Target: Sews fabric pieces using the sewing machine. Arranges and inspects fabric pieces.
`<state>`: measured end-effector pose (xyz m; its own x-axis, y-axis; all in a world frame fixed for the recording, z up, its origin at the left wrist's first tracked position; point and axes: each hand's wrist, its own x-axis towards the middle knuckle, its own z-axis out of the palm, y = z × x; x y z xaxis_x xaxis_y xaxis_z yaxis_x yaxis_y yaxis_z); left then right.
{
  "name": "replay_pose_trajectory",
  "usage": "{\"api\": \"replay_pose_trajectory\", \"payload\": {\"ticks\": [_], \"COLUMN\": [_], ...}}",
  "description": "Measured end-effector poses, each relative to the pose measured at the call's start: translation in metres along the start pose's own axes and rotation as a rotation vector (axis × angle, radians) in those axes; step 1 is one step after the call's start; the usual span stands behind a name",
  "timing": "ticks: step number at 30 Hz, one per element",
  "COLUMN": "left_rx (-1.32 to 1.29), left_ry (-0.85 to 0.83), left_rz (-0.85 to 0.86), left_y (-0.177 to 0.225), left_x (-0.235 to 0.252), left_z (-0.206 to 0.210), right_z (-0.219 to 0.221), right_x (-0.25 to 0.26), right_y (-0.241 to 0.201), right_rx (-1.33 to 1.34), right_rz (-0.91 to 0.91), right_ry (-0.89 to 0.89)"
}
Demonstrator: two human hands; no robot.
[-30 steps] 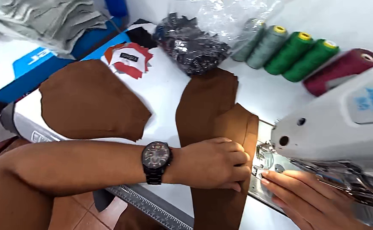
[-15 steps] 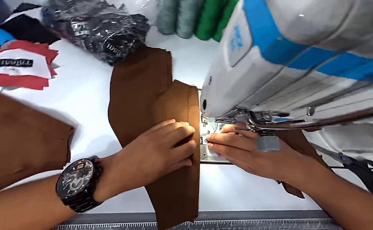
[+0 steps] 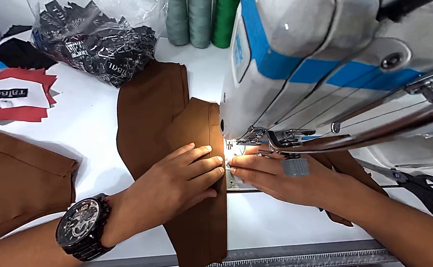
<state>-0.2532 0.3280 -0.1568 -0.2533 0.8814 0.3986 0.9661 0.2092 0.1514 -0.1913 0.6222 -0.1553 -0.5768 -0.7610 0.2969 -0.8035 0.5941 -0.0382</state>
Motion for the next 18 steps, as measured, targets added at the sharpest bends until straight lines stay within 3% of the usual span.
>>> {"api": "replay_pose_trajectory", "payload": {"ticks": [18], "left_rx": [0.001], "left_ry": [0.010], "left_rz": [-0.008], "left_y": [0.0012], "left_x": [0.0006], "left_z": [0.0026], "right_z": [0.0001], "right_x": [-0.0050], "right_y": [-0.0002], "right_rx": [0.006], "right_rz": [0.010], "right_ry": [0.027]}}
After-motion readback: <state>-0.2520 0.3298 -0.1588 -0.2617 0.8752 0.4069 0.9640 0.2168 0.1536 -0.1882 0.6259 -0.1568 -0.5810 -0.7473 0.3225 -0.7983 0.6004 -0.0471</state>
